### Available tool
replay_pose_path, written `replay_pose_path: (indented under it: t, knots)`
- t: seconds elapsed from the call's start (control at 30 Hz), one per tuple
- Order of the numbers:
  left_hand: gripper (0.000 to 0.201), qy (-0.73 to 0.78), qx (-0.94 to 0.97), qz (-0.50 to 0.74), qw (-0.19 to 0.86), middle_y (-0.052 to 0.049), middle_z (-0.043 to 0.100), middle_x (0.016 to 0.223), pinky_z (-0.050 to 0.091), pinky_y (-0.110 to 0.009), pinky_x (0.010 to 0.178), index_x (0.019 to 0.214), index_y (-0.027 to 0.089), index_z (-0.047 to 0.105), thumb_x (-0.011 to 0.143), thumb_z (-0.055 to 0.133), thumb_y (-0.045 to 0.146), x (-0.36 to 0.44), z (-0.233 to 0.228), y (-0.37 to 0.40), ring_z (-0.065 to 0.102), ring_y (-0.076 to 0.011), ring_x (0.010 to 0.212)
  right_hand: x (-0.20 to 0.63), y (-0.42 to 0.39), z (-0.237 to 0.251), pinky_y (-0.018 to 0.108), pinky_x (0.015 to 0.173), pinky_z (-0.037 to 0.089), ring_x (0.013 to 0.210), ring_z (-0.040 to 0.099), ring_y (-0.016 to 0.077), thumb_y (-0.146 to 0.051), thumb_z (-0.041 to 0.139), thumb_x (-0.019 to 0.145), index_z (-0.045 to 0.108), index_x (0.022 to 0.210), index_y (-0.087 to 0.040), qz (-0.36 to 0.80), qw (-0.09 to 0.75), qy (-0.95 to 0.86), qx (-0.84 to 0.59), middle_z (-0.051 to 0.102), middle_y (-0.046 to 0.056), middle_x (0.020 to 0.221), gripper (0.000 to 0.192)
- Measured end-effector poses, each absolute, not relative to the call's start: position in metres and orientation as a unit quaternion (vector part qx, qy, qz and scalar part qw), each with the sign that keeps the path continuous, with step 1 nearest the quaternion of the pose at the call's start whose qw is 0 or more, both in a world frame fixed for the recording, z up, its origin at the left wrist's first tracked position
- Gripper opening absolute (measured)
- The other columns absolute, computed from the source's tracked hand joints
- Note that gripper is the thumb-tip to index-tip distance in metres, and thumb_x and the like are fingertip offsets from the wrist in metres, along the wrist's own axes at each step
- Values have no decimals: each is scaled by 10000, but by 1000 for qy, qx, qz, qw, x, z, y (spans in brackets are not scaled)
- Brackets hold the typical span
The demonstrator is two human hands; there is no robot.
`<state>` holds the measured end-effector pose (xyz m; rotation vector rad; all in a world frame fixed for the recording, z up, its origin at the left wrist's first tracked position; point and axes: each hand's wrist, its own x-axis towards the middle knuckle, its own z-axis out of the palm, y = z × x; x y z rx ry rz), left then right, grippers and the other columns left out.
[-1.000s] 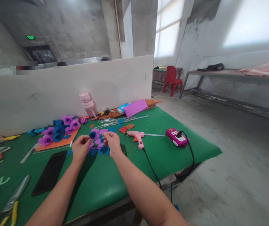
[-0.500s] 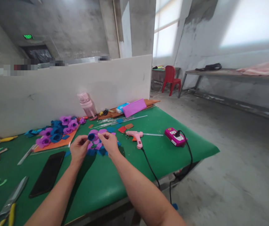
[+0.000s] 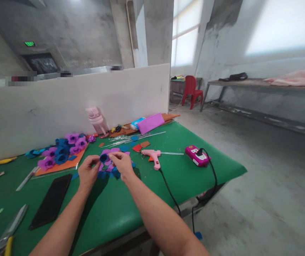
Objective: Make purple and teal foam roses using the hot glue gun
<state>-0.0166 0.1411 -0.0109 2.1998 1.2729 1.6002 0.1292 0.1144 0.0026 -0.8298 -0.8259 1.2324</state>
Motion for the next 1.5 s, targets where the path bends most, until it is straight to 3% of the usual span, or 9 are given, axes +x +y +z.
replay_pose_path:
  t: [0.27,0.43,0.7,1.3,1.5]
  knots:
    - [36,430,713,544,108,-1,601,734,426,-219,617,703,184,603,718,599,216,-15,-11,141,537,-119,671,129,113,7,209,477,354,488,431,82,-322,635,662,697,756,-177,495,681,-404,-359,565,-29,560,183]
    - [105,470,608,587,255,31,572,594,427,-214,534,718,180,592,650,651,234,-9,-15,142,537,-114,555,137,116,8,196,464,360,463,423,62,-366,612,691,632,775,-178,491,759,-272,-332,587,-28,628,207]
    - [249,481,526,588,381,54,553,485,436,-211,486,648,174,526,585,727,307,0,-12,140,559,-115,470,129,117,-2,191,484,407,489,489,55,-309,675,609,645,820,-169,585,658,-338,-331,652,3,753,255]
    - [109,509,632,537,232,35,567,548,393,-203,504,659,179,570,681,628,268,-1,-11,133,512,-100,503,127,109,0,186,462,387,446,449,57,-311,691,615,556,629,-179,558,622,-414,-361,495,-68,505,190]
    - [89,504,646,537,201,29,561,567,384,-213,520,673,180,591,691,615,265,-3,-14,134,501,-105,521,127,109,1,179,442,373,427,433,51,-317,666,622,539,575,-175,566,609,-402,-383,527,-52,509,197]
